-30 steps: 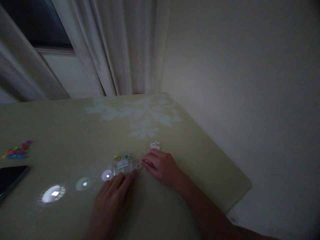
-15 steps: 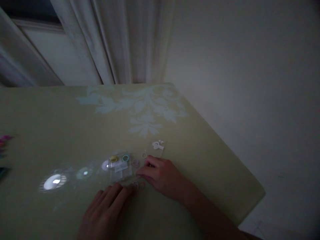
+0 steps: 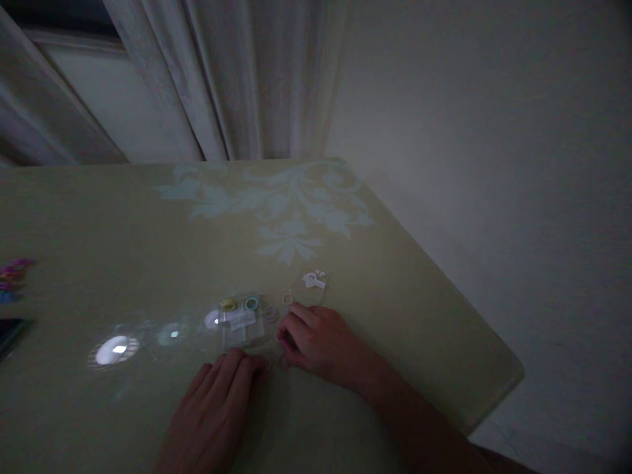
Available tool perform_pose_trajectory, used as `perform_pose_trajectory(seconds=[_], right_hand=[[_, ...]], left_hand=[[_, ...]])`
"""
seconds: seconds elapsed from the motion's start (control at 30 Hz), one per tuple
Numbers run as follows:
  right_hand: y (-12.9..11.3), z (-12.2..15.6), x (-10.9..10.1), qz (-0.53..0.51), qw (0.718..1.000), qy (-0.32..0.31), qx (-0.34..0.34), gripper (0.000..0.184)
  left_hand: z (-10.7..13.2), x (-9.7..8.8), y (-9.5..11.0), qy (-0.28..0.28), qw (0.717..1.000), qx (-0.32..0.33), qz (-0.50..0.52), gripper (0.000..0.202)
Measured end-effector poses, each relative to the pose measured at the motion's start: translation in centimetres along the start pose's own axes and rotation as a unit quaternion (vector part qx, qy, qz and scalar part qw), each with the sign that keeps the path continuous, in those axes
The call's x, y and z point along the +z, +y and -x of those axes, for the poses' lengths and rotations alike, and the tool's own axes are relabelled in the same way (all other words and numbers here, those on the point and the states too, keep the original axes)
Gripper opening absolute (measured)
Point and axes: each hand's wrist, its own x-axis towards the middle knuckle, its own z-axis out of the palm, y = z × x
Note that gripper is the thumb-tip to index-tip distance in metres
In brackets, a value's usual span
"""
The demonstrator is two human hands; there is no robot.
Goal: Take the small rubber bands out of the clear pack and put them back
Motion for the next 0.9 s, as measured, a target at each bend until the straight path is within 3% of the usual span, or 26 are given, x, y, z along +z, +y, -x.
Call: perform_pose_trajectory(seconds=[0.17,0.33,0.5,0.67,0.9], right_hand=[[0.2,0.1,-0.7,-0.053,0.999,-0.001,0.004,0.008],[0.2,0.0,-0.9,-0.111,0.994,0.017,-0.001,0.005],[-0.3,0.0,-0.8,-0.192,0.979,0.066,-0.017,0.005],[-1.1,0.1,-0.6,-0.233,0.966,0.107,-0.037,0.005],[-2.0,0.5,-0.3,-0.224,0.964,0.127,-0.065,0.009]], left_hand=[[-1.0,-0.5,0.9,-0.010,0.974,-0.159,0.158,0.020],[-2.1,-2.4,1.8,0.054,0.901,-0.297,0.310,0.024],[-3.1,-3.6,1.8,0.089,0.862,-0.304,0.397,0.027],[-3.5,-3.6,1.7,0.098,0.808,-0.371,0.447,0.039],[-3.3,-3.8,1.6,0.063,0.787,-0.394,0.471,0.037]])
